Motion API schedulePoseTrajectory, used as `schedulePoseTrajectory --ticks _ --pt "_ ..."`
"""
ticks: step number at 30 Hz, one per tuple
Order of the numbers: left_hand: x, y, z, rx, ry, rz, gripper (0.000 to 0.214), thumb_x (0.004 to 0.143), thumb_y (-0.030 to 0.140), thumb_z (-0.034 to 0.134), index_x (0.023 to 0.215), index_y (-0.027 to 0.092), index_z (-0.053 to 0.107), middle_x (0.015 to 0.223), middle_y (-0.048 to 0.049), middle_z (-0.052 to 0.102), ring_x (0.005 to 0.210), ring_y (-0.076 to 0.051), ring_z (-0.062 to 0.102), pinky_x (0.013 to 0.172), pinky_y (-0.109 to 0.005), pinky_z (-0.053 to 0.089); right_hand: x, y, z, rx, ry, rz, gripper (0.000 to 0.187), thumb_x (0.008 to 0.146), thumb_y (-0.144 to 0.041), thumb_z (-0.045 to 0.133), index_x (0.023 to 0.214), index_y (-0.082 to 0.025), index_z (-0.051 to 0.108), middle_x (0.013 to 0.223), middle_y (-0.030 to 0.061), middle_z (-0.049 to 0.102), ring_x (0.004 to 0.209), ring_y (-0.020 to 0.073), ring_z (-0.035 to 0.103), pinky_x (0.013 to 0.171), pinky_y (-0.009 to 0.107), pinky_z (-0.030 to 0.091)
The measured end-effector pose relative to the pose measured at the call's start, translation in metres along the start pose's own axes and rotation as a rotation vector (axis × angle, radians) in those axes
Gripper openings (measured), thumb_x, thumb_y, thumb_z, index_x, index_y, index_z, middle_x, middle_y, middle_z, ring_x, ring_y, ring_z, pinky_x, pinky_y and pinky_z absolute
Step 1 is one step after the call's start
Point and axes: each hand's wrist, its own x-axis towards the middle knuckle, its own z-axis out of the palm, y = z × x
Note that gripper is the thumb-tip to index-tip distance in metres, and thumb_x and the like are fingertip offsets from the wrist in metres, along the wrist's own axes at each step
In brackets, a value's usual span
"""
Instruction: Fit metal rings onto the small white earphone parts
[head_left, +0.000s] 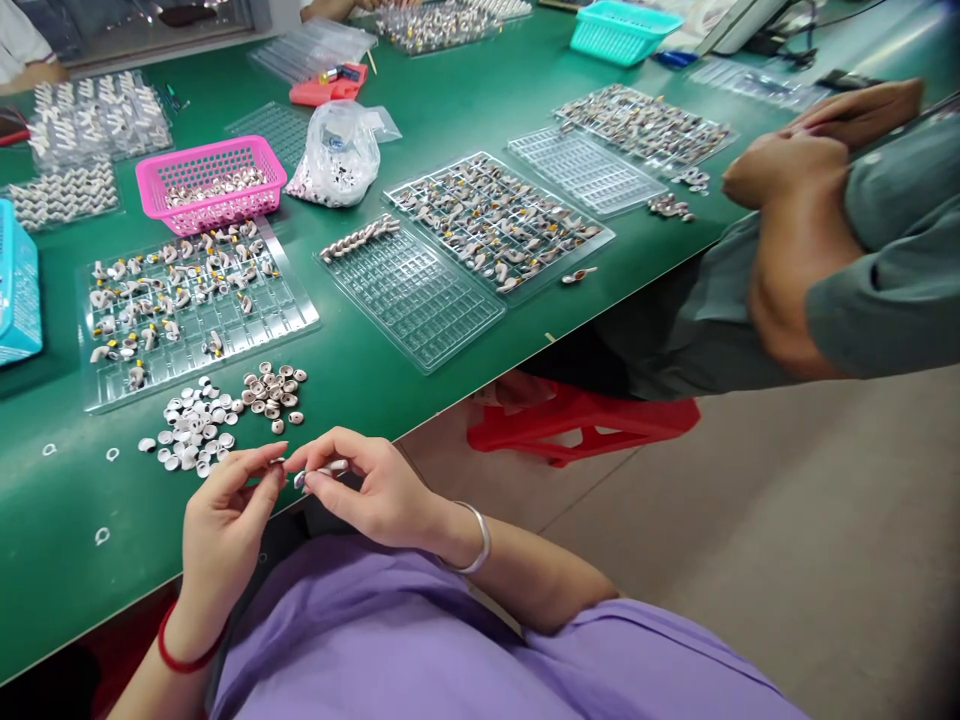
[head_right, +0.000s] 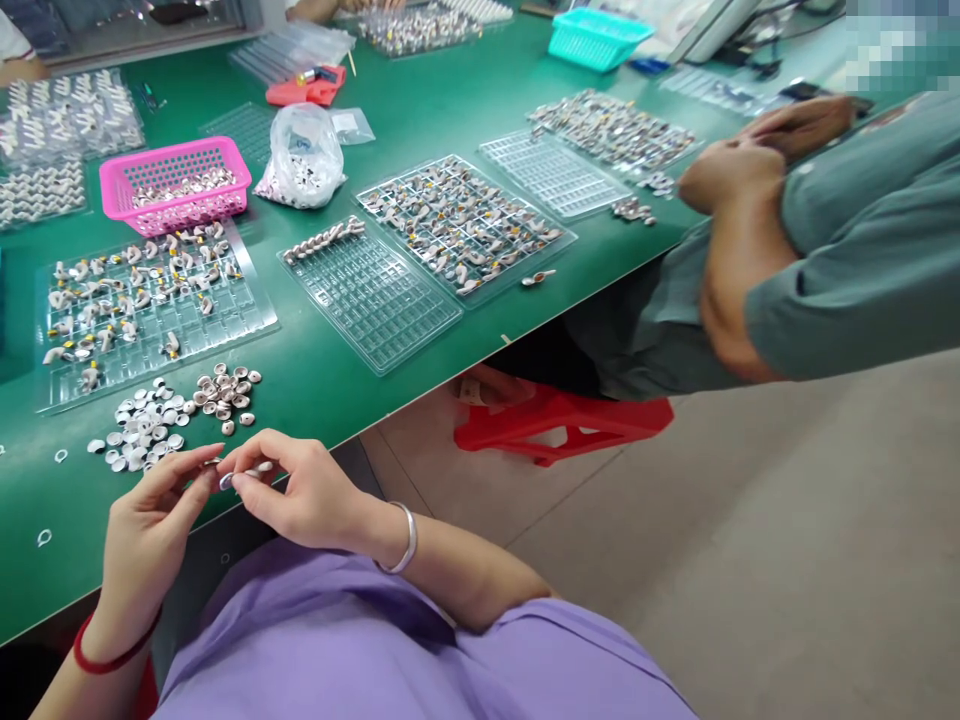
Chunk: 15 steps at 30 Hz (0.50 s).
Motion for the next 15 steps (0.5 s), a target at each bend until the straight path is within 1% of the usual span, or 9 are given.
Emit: schedulePoseTrajectory --ticks 3,6,8,11,13,15 --pt "-0.008 -0.003 -0.001 -0.039 0.007 -0.029 0.023 0.084 0.033 0.073 0.105 0.025 0.078 0.095 -0.0026 0.080 0.077 -0.016 0.075 0.066 -0.023 0.061 -0.001 -0.002 0.001 -0.050 -0.004 -0.022 0.004 0.087 -0.021 0.060 0.089 -0.017 0.060 0.099 0.0068 0.074 0.075 0.0116 0.065 0.071 0.024 0.055" --pt "-0.014 -0.007 -0.002 -0.015 0.031 0.005 0.022 0.084 0.033 0.075 0.104 0.027 0.079 0.096 -0.0016 0.081 0.080 -0.017 0.077 0.075 -0.024 0.063 -0.003 -0.006 0.000 -0.100 -0.026 -0.045 0.004 0.087 -0.020 0.059 0.091 -0.017 0.061 0.096 0.0063 0.074 0.074 0.0119 0.064 0.071 0.024 0.054" --pt "-0.017 -0.010 -0.002 -0.011 0.051 0.013 0.021 0.082 0.033 0.077 0.102 0.028 0.080 0.093 -0.0004 0.082 0.077 -0.016 0.077 0.074 -0.022 0.063 -0.004 -0.009 0.000 -0.120 -0.040 -0.060 0.004 0.088 -0.019 0.058 0.090 -0.017 0.061 0.091 0.0051 0.072 0.071 0.0110 0.061 0.068 0.023 0.052" --pt "-0.020 -0.011 -0.001 -0.097 0.077 -0.038 0.022 0.078 0.032 0.081 0.100 0.029 0.080 0.089 0.0008 0.082 0.072 -0.015 0.078 0.070 -0.020 0.063 -0.002 -0.012 -0.002 -0.169 0.001 -0.093 0.003 0.087 -0.019 0.059 0.086 -0.017 0.062 0.080 0.0019 0.065 0.066 0.0102 0.056 0.062 0.021 0.048" --pt "-0.023 -0.010 0.001 -0.177 0.093 -0.078 0.023 0.076 0.031 0.084 0.099 0.029 0.080 0.087 0.0015 0.082 0.071 -0.015 0.078 0.070 -0.019 0.064 0.001 -0.013 -0.003 -0.208 0.016 -0.109 0.004 0.087 -0.019 0.060 0.083 -0.017 0.061 0.078 0.0005 0.062 0.066 0.0102 0.054 0.062 0.021 0.046" --pt "-0.025 -0.009 0.003 -0.230 0.100 -0.091 0.023 0.074 0.029 0.085 0.097 0.029 0.080 0.085 0.0020 0.082 0.071 -0.015 0.078 0.069 -0.018 0.064 0.003 -0.014 -0.004 -0.237 -0.013 -0.113 0.005 0.088 -0.020 0.060 0.083 -0.017 0.061 0.078 0.0004 0.061 0.067 0.0102 0.055 0.063 0.021 0.046"
